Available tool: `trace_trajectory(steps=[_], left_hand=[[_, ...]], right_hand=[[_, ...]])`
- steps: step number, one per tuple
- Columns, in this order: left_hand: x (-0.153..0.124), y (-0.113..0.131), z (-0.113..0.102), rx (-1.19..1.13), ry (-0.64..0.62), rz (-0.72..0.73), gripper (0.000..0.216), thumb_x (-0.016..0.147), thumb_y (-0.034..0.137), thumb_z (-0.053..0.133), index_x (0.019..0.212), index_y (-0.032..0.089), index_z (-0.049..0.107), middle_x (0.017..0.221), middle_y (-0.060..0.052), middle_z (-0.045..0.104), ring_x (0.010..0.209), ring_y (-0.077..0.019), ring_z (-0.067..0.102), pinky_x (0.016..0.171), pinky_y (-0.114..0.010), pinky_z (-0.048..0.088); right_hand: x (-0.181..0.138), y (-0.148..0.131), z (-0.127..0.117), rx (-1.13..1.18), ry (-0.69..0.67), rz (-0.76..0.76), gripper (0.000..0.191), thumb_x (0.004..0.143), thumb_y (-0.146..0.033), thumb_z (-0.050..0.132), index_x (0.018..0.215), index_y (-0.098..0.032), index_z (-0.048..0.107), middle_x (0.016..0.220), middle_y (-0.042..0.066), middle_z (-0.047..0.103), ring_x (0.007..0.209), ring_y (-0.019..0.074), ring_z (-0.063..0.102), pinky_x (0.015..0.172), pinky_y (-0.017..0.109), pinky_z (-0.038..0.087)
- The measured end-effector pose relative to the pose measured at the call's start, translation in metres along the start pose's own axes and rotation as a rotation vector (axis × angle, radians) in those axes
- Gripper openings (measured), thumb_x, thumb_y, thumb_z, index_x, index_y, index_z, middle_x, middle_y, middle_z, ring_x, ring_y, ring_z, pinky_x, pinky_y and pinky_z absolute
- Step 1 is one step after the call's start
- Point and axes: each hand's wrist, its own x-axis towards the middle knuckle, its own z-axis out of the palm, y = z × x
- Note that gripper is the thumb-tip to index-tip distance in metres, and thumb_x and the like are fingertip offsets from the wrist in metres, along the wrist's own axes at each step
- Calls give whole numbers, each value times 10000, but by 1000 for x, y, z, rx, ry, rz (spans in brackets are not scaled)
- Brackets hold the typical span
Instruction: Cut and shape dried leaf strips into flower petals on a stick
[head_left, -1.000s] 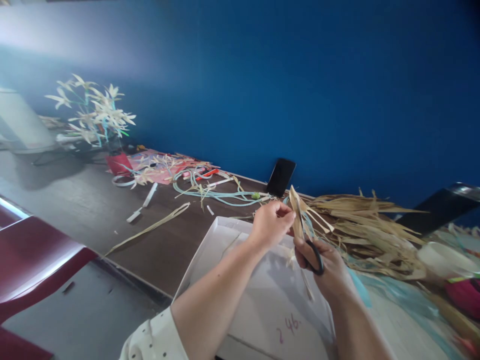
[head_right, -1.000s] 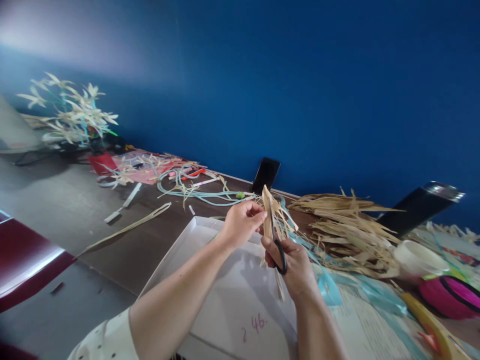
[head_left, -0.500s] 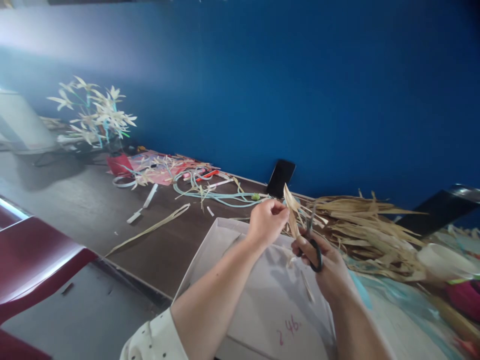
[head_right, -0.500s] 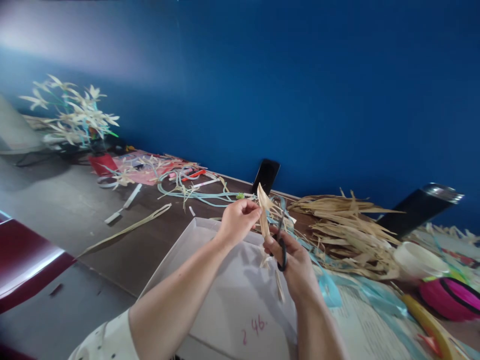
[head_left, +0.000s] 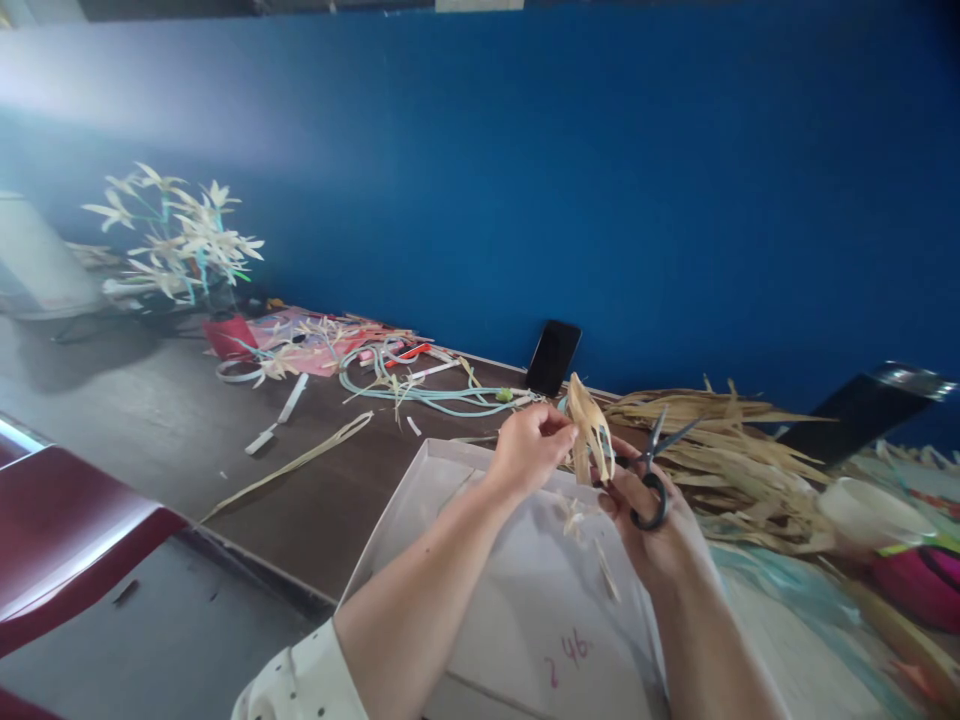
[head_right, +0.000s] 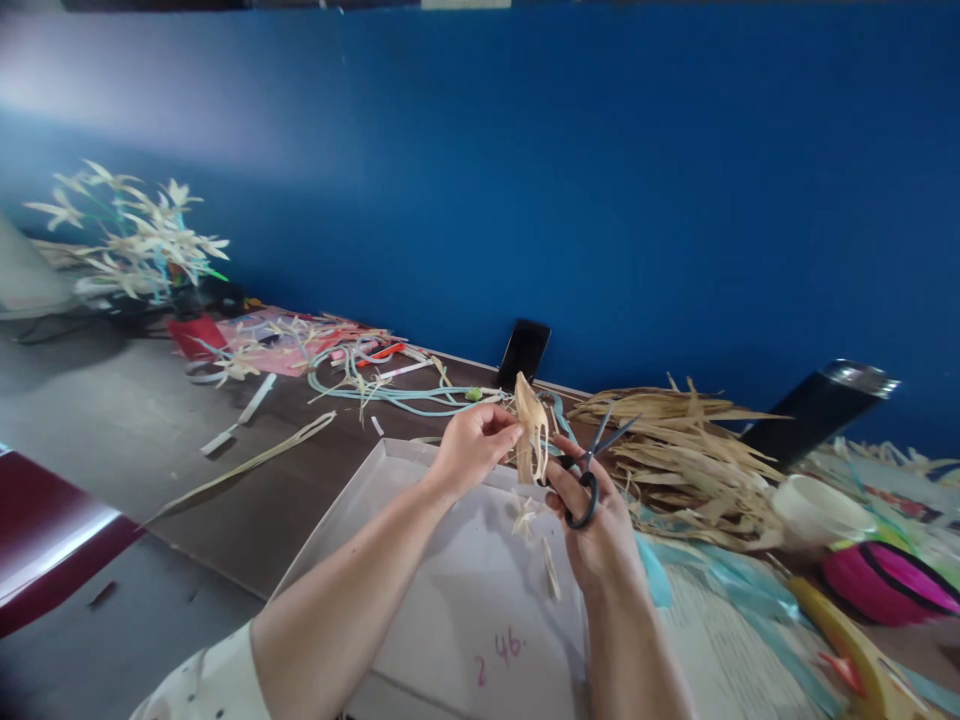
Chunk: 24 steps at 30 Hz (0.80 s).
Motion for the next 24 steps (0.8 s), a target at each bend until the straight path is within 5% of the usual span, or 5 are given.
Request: trace_trajectory(steps=[15,24], left_hand=[[-6,1,6,163,21,91,158,727,317,543,747,170,597,715,-5,627,639,-102,542,586,-196,395],[-1,-1,3,-104,-179,-123,345,701,450,568,876,156,616,744,-20,601,603,-78,493,544,-184,368]], right_hand=[[2,7,-6,-110,27,-16,460,606,-247,745,1049,-225,623,685,-24,560,533,87,441,474,208,334],[0,4,-5,-67,19,25,366,570,-213,767,918,-241,655,642,-28,600,522,95,508,497,209,398]])
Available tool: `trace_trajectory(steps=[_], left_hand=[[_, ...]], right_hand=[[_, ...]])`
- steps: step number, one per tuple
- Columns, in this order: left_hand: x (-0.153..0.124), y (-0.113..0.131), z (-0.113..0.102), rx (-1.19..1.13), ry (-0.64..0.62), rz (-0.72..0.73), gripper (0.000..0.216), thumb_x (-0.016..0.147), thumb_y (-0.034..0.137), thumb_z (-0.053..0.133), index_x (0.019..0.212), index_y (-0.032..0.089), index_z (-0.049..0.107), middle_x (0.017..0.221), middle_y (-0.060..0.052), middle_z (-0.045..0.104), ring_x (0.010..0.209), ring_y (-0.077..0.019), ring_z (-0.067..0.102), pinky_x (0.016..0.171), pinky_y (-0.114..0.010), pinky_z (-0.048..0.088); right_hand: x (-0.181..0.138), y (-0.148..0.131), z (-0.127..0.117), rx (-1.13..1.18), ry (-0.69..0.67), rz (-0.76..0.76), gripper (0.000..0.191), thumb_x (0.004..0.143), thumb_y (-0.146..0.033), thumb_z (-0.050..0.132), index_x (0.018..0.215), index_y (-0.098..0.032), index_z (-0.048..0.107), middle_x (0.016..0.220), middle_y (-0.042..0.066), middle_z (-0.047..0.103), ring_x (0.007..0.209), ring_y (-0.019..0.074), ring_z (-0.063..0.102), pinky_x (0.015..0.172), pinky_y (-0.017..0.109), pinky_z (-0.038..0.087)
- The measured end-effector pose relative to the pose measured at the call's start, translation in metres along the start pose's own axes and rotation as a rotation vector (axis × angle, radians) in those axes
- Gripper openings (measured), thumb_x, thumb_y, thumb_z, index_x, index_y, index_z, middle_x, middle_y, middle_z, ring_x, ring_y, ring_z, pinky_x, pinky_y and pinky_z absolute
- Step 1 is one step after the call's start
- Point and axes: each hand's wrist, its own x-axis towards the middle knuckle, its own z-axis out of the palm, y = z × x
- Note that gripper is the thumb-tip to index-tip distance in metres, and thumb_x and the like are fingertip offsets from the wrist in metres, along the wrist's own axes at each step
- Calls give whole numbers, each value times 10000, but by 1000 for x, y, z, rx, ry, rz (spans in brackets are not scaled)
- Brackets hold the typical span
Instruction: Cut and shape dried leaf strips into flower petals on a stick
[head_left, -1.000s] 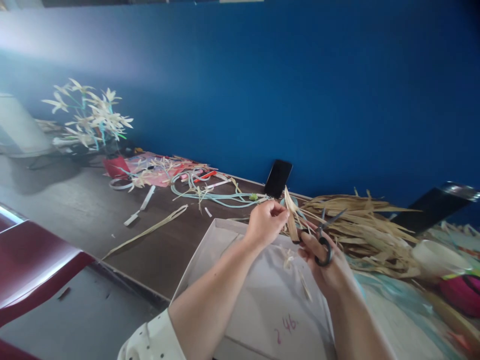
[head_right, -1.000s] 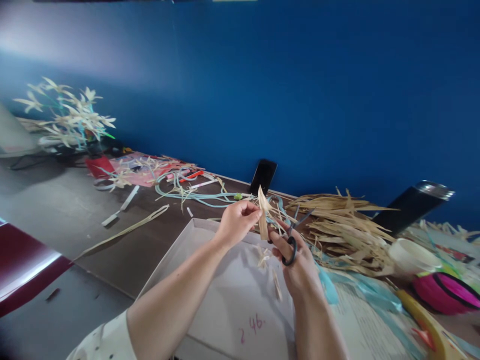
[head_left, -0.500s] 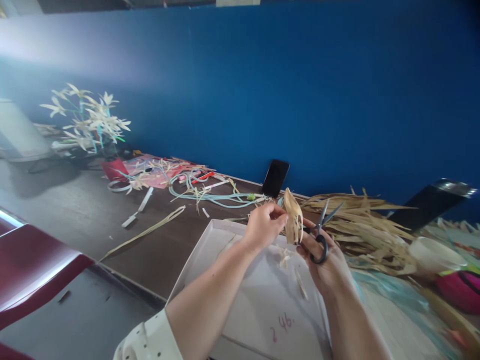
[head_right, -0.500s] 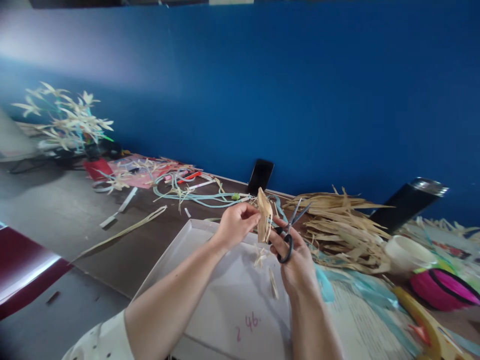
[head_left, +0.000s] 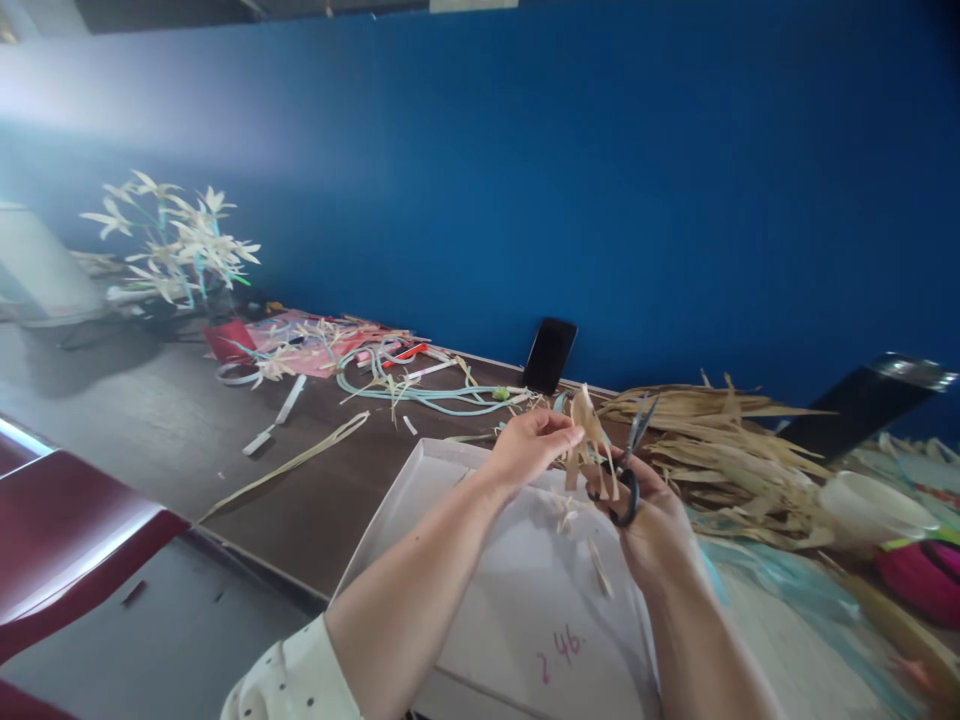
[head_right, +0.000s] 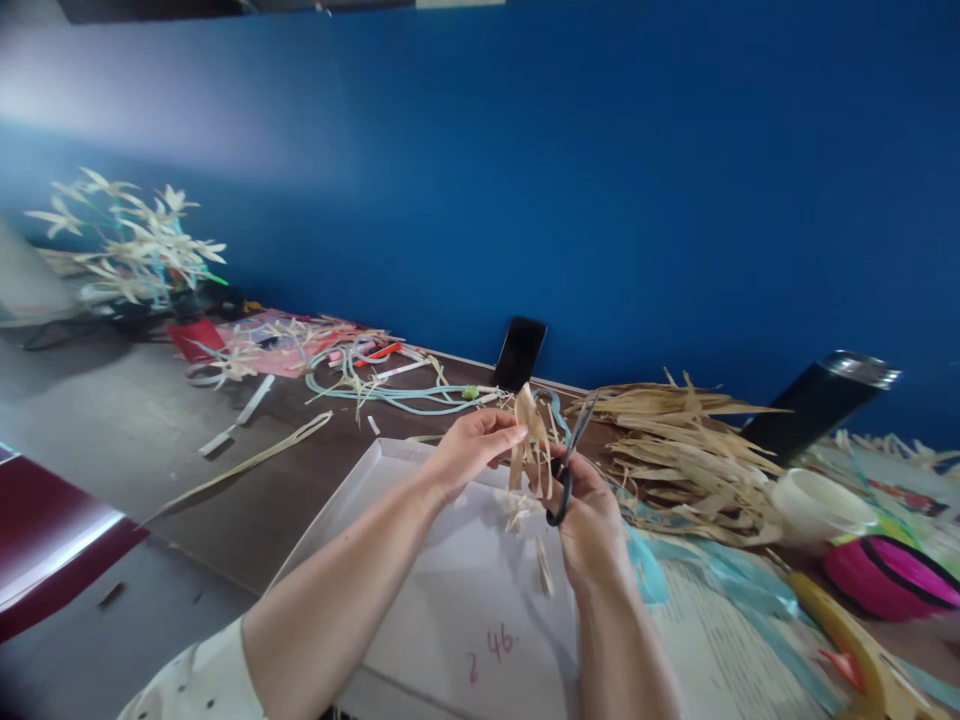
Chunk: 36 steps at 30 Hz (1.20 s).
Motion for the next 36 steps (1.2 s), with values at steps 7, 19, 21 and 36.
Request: trace_trajectory(steps=[7,19,21,36], left_hand=[[5,-7,-4,13,69,33,347,713,471,547,784,145,640,706,-11,597,629,-95,503,625,-209,387],[14,-9,-9,-74,419,-111,299,716,438,517,640,151,553,517,33,441,482,-72,376,484,-195,302],[17,-10,-14,-140,422,-121,313,714,461,517,674,154,561,532,31,457,477,-72,381,485,-197,311],[6,-8,-4,174,108,24,194,723,289,523,796,154,643,674,10,590,610,-86,500,594,-194,375]], right_hand=[[1,5,-3,-113,-36,-7,412,583,-276,762,974,-228,645,673,-4,632,522,135,548,492,246,421],[0,3,2,-170,9,20,372,572,-280,783,909,-220,639,666,-22,589,529,98,515,490,213,398],[-1,3,3,-184,-2,40,391,559,-277,791,914,-219,640,685,-23,593,548,95,515,500,206,395],[6,4,-6,-132,246,-114,413,689,-411,678,1061,-244,612,826,24,639,694,129,549,488,187,360]])
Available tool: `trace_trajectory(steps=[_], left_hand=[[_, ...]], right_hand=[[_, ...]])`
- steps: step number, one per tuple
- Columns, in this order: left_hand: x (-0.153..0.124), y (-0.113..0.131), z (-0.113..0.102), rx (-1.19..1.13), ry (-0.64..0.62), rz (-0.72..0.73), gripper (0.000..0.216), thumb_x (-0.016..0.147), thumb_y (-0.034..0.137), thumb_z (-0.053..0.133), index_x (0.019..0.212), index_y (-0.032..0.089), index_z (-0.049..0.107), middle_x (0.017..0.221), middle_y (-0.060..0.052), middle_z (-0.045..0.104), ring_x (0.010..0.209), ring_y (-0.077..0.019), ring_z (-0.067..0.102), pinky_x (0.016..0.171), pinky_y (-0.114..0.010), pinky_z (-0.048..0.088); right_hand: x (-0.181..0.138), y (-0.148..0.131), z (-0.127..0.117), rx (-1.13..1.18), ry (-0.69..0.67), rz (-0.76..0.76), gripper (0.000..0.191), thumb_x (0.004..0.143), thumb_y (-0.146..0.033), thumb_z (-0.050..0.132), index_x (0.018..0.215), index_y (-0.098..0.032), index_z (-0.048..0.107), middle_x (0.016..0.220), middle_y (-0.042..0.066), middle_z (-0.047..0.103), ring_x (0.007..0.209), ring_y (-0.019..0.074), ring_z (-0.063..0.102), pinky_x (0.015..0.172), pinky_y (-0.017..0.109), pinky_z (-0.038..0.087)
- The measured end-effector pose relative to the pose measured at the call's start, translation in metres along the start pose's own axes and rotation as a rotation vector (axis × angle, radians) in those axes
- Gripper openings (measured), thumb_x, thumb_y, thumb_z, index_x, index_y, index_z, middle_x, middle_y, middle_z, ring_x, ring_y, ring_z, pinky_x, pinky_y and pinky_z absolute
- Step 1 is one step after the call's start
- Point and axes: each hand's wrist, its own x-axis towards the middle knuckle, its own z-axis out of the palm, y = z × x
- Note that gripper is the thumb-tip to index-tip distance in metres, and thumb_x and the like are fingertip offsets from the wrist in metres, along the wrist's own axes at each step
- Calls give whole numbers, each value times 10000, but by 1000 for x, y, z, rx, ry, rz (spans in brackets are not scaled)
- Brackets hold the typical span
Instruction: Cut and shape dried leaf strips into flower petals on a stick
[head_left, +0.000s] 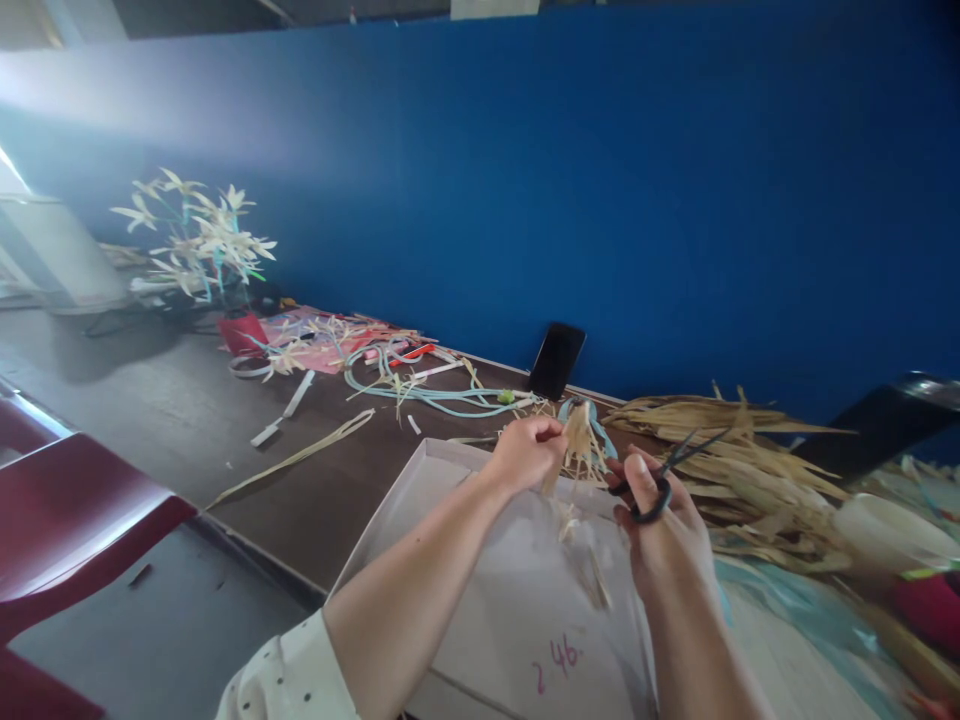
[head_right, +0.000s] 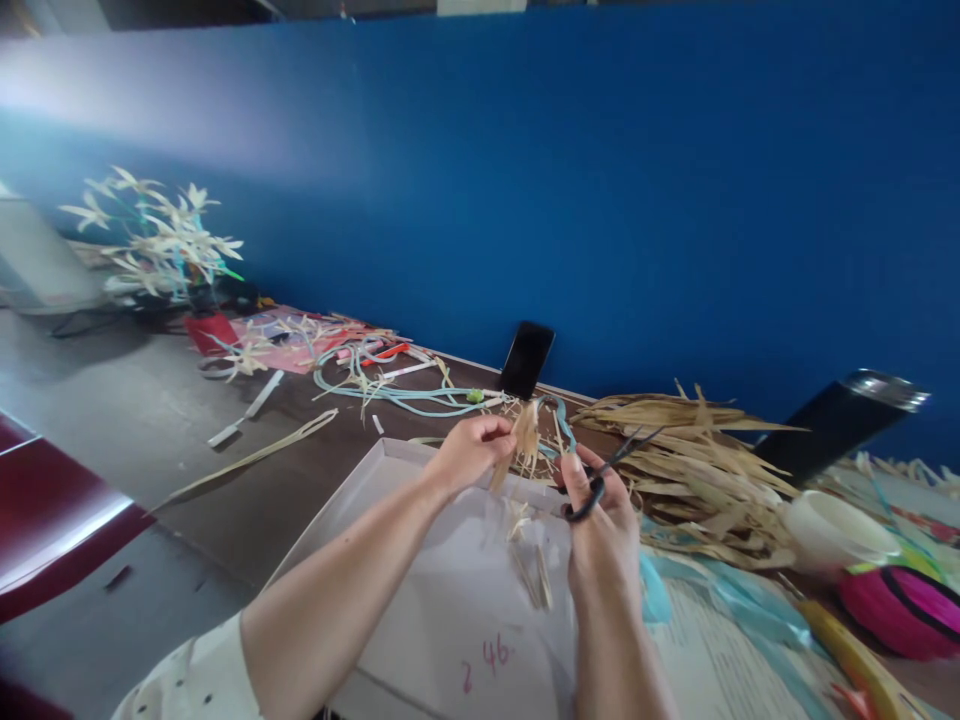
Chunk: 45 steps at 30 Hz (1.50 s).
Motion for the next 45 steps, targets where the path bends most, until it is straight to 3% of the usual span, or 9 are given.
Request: trace_trajectory(steps=[5,9,13,16,20,26,38,45], left_hand=[[-7,1,12,-63,-209,-8,264,682,300,616,889,136,622,778,-39,627,687,-115,546,633,-215,414],[-9,2,16,-164,-251,-67,371,611,335,696,889,116,586,765,-52,614,671,-114,546,620,-221,427],[-8,2,13,-172,-384,-79,306,629,323,677,843,109,629,807,-58,630,686,-108,544,664,-224,422],[-8,1,10,-63,-373,-58,273,670,352,629,808,118,657,775,-37,633,666,-101,528,635,-212,397],[-9,2,9,-8,-350,-32,329,656,426,624,791,129,659,742,-19,628,653,-101,513,599,-203,372],[-8,4,7,-4,-445,4,291,628,390,653,755,128,656,711,-4,618,652,-95,507,599,-193,362],[-10,5,2,-1,-535,-95,276,540,327,721,751,156,675,732,5,633,668,-99,517,635,-204,371],[-8,2,4,-77,-544,-53,286,594,274,687,848,148,658,785,-8,628,704,-103,529,669,-213,385]], right_hand=[[1,4,2,46,-84,15,484,627,-296,743,1082,-215,601,656,-27,576,531,80,471,437,174,316],[4,8,1,115,-55,24,478,595,-233,760,1049,-189,616,625,-35,570,503,73,454,451,182,331],[6,7,1,250,0,27,446,579,-213,772,1000,-191,628,654,-34,595,543,80,500,508,195,378],[5,4,2,272,40,40,412,563,-220,783,947,-184,637,618,-42,586,515,79,498,486,194,374],[3,4,2,217,-2,50,344,555,-232,788,863,-163,650,608,-32,593,490,78,497,448,183,353],[4,9,4,248,8,39,388,549,-219,792,905,-188,642,639,-41,611,517,74,519,502,186,393],[6,3,-1,267,119,-10,356,567,-259,780,878,-169,633,599,-43,587,451,64,479,416,170,357],[5,-1,-2,307,46,124,279,555,-238,781,762,-170,606,582,-45,562,449,68,472,384,167,345]])
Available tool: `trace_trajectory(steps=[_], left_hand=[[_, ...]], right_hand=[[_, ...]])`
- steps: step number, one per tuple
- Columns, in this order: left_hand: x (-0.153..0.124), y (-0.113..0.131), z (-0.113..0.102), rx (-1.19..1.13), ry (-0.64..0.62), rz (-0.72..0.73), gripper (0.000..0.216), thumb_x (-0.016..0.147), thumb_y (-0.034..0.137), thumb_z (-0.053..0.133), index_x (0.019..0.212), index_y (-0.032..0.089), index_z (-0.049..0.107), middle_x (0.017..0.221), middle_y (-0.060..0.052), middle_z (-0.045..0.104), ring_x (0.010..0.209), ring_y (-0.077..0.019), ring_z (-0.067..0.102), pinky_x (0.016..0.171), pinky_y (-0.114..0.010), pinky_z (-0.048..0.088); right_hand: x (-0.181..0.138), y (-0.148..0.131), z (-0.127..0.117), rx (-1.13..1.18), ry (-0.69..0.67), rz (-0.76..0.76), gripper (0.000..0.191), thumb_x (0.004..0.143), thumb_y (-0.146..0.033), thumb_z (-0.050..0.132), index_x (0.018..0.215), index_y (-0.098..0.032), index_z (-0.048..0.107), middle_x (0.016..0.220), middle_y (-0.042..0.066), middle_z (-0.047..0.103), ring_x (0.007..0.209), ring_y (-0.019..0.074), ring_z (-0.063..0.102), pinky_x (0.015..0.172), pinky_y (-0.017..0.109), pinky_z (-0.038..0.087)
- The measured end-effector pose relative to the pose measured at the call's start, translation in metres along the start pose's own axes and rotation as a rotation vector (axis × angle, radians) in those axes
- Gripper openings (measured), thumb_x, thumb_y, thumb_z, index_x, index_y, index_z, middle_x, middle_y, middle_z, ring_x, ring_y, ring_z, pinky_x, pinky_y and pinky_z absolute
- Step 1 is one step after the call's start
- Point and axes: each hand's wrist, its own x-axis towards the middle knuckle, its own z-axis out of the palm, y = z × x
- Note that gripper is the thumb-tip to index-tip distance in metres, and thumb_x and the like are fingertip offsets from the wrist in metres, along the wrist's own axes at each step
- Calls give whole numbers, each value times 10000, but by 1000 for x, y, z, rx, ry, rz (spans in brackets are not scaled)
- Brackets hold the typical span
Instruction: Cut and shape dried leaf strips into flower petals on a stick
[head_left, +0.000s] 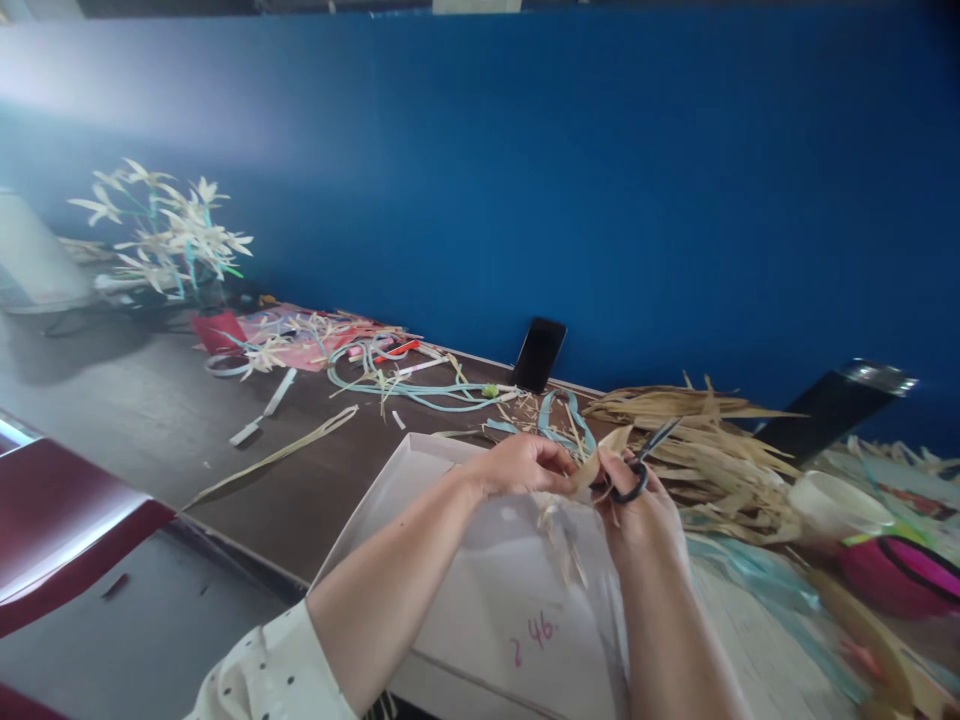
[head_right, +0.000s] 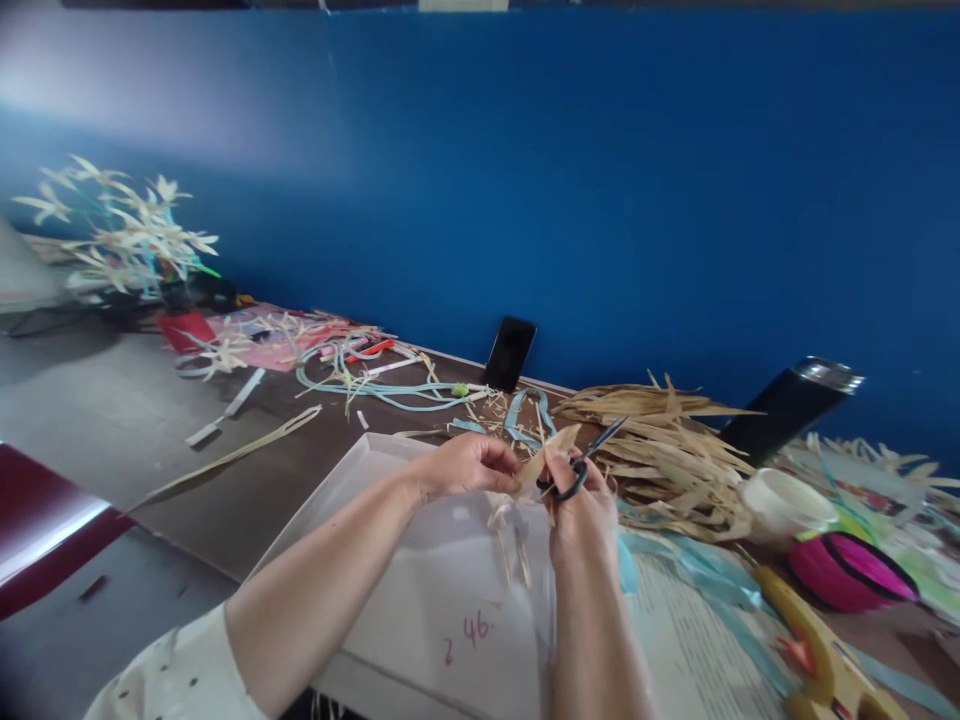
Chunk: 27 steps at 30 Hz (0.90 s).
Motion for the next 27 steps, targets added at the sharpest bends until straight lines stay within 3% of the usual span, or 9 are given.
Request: trace_trajectory(steps=[7,11,13,16,19,21,27], left_hand=[[-3,4,-1,60,26,9,188,613,249,662,770,145,664,732,6,624,680,-96,516,674,-209,373],[-1,1,0,-60,48,-42,245,576,297,698,765,145,666,676,7,603,600,-77,483,609,-212,365],[2,-1,-1,-172,152,-82,291,551,327,719,767,141,661,665,0,596,576,-70,476,587,-214,367],[6,-3,-6,-343,414,-111,293,561,318,718,775,133,641,651,-7,593,551,-64,476,558,-207,366],[10,-2,-13,-466,610,-108,217,595,240,691,754,111,619,604,-8,573,501,-54,461,522,-197,350],[11,-2,-17,-516,674,-86,184,609,215,678,736,101,609,580,-7,560,479,-49,454,506,-192,340],[13,-7,-21,-516,688,-20,220,615,282,687,751,118,629,620,-15,583,526,-57,488,527,-186,365]], right_hand=[[1,-6,-1,227,-168,219,236,568,-171,767,680,-173,560,607,-63,533,497,47,473,418,143,378],[2,-6,-1,92,-100,105,244,570,-237,769,716,-180,581,613,-51,541,496,69,485,402,168,375],[2,-4,-2,-19,-38,37,294,590,-322,756,805,-187,608,666,-26,588,522,89,514,401,180,370],[0,-1,-3,-189,-21,40,391,626,-443,710,922,-203,625,730,10,641,559,108,540,413,186,362],[-6,2,0,-380,-189,82,408,676,-496,652,959,-202,643,704,23,649,559,103,530,432,181,353],[-11,2,3,-489,-315,100,417,689,-504,636,954,-183,656,660,29,640,538,100,511,418,180,327],[-19,-1,9,-614,-479,153,447,677,-480,654,1001,-173,661,597,18,612,519,126,514,422,210,322]])
